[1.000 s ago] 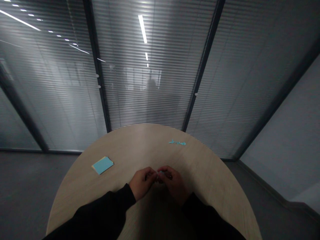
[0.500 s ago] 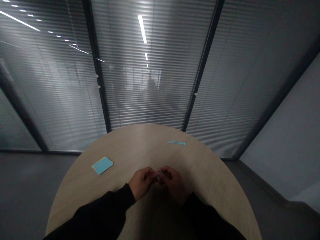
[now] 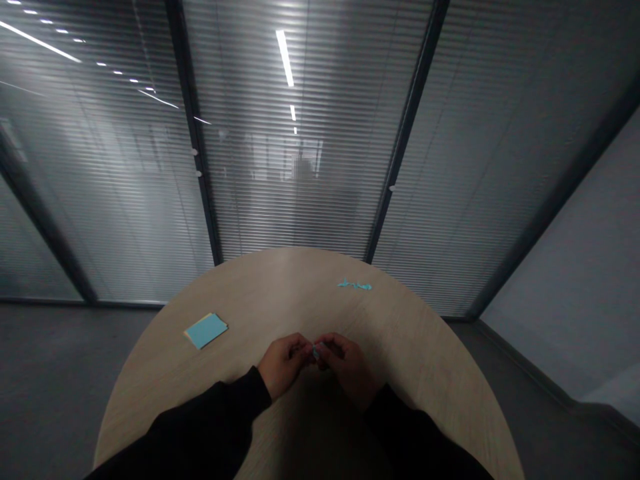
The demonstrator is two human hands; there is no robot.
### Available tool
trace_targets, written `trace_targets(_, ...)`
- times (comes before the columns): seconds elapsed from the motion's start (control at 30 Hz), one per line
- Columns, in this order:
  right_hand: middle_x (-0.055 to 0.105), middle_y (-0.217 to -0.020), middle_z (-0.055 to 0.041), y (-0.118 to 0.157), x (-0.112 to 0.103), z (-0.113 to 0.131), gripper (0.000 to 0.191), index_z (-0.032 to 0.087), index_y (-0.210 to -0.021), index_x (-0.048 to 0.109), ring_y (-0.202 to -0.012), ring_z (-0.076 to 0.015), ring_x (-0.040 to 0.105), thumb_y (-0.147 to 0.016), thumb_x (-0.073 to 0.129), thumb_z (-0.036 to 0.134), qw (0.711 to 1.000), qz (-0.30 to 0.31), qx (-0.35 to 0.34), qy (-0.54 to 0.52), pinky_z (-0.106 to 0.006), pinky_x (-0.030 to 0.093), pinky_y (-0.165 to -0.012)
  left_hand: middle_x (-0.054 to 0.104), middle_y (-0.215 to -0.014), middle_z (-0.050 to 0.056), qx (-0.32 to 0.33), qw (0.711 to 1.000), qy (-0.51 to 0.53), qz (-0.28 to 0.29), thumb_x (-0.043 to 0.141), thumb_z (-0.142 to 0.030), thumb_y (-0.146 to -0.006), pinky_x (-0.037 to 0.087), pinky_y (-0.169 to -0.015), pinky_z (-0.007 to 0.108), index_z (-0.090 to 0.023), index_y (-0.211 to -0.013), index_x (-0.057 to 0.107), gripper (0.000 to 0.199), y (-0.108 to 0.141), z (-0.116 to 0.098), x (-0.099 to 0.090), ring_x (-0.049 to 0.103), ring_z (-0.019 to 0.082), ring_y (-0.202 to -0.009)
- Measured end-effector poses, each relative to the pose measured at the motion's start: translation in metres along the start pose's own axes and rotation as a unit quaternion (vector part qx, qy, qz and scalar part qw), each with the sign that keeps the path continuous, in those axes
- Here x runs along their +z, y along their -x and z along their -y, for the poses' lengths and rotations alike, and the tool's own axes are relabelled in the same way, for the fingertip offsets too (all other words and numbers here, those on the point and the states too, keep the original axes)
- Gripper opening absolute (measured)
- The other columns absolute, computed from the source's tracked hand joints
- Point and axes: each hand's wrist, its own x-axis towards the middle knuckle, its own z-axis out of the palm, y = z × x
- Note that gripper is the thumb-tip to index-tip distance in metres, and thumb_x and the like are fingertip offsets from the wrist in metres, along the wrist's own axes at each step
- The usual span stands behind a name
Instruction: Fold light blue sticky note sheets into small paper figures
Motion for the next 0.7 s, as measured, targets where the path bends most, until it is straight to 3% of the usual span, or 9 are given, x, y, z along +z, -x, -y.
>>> trace_targets(0.4, 0.066, -0.072, -0.0024, -0.0019, -0.0034, -0.0031, 0.037, 0.015, -0.089, 0.071, -0.066, -0.0155, 0.059, -0.079, 0.069, 0.051, 0.999, 0.001, 0.022, -0.048, -0.029, 0.049, -0.064, 0.069, -0.075, 0.006, -0.026, 0.998, 0.051, -0.01, 0.055, -0.059, -0.086, 0.041, -0.058, 0.026, -0.016, -0.088, 0.063, 0.044, -0.0009, 0.0015, 0.0013, 0.058, 0.015, -0.064)
trace_targets(0.7, 0.065, -0.072, -0.0021, -0.0007, -0.001, 0.0005, 0.037, 0.016, -0.087, 0.07, -0.067, -0.0156, 0.06, -0.08, 0.068, 0.051, 0.998, 0.001, 0.027, -0.051, -0.029, 0.05, -0.066, 0.066, -0.07, 0.004, -0.016, 0.999, -0.001, -0.035, 0.054, -0.057, -0.087, 0.04, -0.058, 0.026, -0.016, -0.084, 0.063, 0.042, 0.0008, -0.0011, 0.0005, 0.057, 0.016, -0.062)
